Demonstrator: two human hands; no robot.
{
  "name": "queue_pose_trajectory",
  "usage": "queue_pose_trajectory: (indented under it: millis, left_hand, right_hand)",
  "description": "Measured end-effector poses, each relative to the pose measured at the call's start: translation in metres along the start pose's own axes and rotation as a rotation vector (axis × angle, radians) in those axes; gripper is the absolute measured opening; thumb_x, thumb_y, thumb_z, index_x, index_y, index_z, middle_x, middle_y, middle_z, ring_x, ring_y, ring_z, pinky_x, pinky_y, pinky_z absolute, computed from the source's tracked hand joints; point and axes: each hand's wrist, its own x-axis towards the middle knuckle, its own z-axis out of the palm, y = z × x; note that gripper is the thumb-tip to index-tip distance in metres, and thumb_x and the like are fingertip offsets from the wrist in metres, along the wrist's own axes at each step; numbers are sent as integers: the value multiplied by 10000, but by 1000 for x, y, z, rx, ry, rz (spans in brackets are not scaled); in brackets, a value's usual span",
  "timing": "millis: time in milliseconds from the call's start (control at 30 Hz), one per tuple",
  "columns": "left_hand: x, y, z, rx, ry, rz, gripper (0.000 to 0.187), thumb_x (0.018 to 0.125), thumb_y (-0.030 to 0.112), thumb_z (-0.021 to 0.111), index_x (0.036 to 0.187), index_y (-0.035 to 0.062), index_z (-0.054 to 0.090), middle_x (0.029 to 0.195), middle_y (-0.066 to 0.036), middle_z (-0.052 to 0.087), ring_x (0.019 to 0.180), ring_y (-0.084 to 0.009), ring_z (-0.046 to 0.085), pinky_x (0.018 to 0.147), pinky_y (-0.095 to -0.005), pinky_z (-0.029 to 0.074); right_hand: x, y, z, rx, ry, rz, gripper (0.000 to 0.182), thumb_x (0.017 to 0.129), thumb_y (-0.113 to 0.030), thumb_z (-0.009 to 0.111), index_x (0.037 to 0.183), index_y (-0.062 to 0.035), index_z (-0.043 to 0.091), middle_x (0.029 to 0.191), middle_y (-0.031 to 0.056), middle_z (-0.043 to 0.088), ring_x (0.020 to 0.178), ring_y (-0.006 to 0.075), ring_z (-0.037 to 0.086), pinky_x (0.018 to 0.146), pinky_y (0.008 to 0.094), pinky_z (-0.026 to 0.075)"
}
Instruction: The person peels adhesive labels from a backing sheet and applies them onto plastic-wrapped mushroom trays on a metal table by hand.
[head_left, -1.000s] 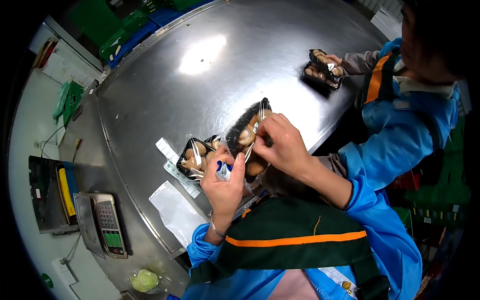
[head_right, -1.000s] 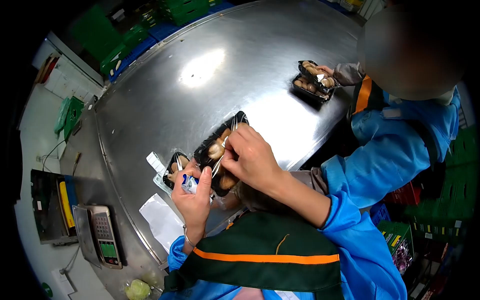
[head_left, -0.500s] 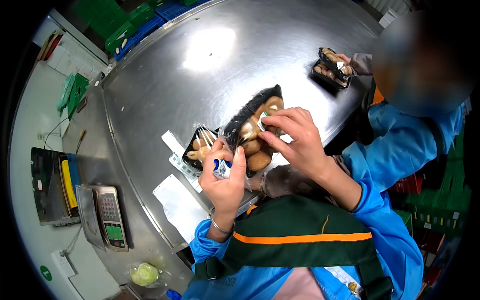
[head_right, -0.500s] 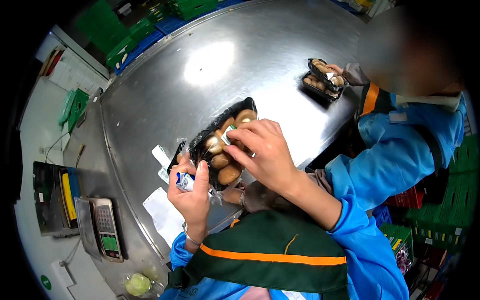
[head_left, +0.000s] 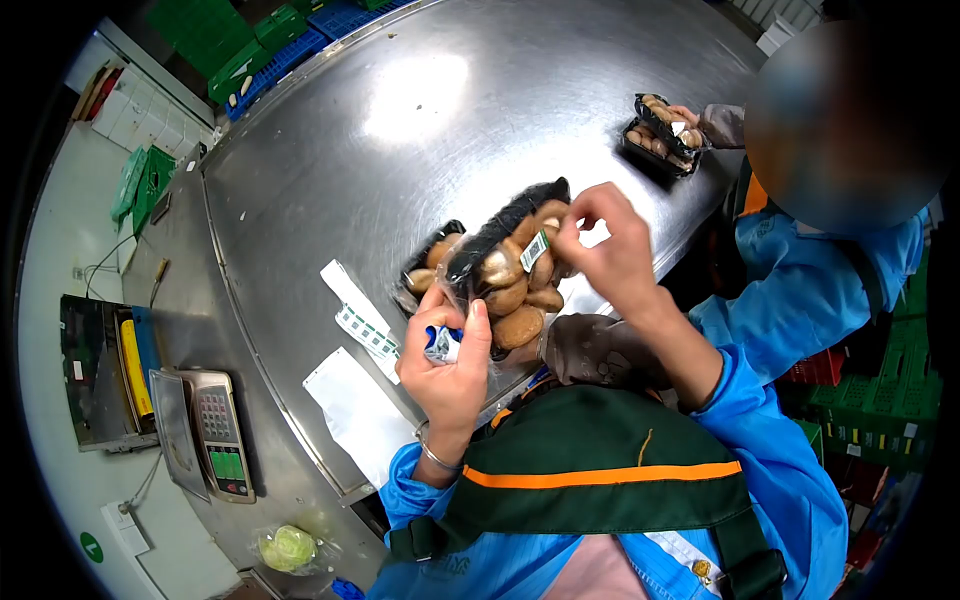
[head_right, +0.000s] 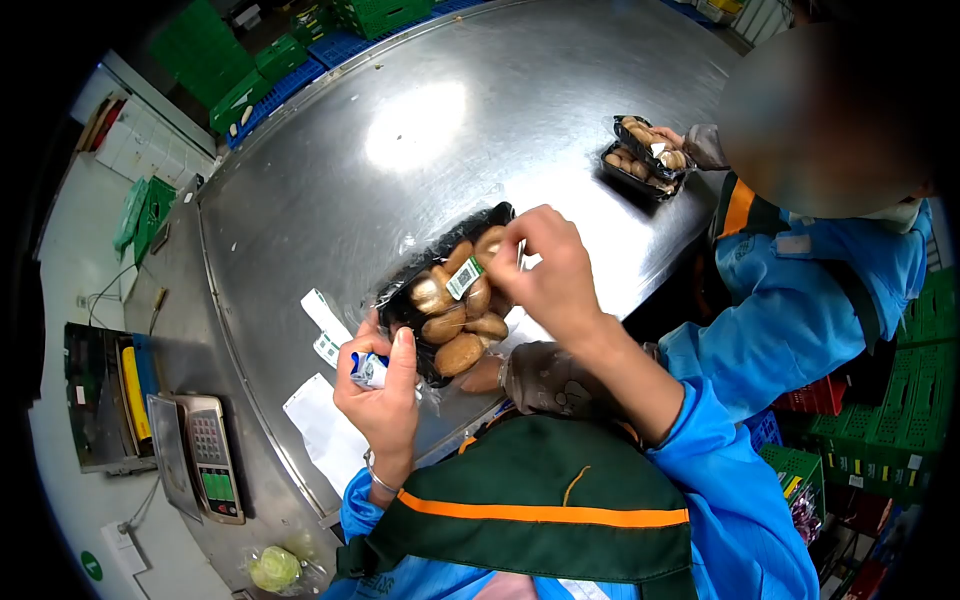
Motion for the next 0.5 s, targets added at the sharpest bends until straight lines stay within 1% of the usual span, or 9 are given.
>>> queue_pose_trajectory:
  millis: [33,100,133,167,200,333,433,500]
  left_hand:
    - [0,1,0,-49,-7,-40,159,759,31,688,770,-15,537,1062,-263,593,814,-125,568,700,-243,456]
    - [2,-2,1,-52,2,-14,150,768,28,681,770,-11,536,1064,-249,597,795,-116,563,687,-235,454]
    - [4,-2,3,-60,8,9,146,772,28,677,769,-8,536,1063,-239,601,784,-112,561,680,-231,453]
    - [4,-1,3,-46,2,-19,149,771,32,680,770,-8,537,1060,-232,604,785,-114,563,684,-232,454]
    - [5,0,3,-33,-5,-44,152,770,36,684,770,-7,538,1056,-224,608,786,-116,564,688,-234,455]
    - [7,-6,4,35,-28,-12,160,760,45,699,770,-4,547,991,-201,632,777,-109,571,686,-234,459]
    - [7,-7,6,38,-30,2,161,755,43,703,768,-2,549,969,-212,637,799,-116,578,711,-241,458]
    - [5,-2,9,25,-30,-16,159,754,41,702,765,-1,549,974,-226,634,817,-127,583,733,-250,458]
  right_hand:
    - [1,0,-8,20,0,110,98,693,-22,636,744,-29,552,733,71,551,662,226,529,589,302,422]
    - [-2,-16,-19,96,-117,25,129,700,-50,657,811,-36,593,793,73,585,717,222,548,662,297,429]
    - [-6,-24,-18,80,-141,-36,154,704,-65,669,845,-45,609,811,68,594,739,218,551,698,304,422]
    - [-9,-31,-16,63,-162,-98,181,709,-80,681,878,-55,624,828,63,603,761,215,554,733,311,415]
    - [-10,-33,-13,8,-128,-152,188,702,-76,697,882,-67,642,818,45,603,784,209,552,770,323,398]
    - [-13,-21,-5,-61,-108,-244,173,687,-55,707,853,-70,659,817,32,606,771,198,552,744,314,400]
    - [-11,-21,-4,-33,-81,-242,166,672,-24,705,821,-46,635,772,51,590,726,207,538,728,321,402]
    - [-9,-25,-6,-56,-99,-241,154,662,-8,692,784,-43,605,748,48,577,715,210,534,715,313,405]
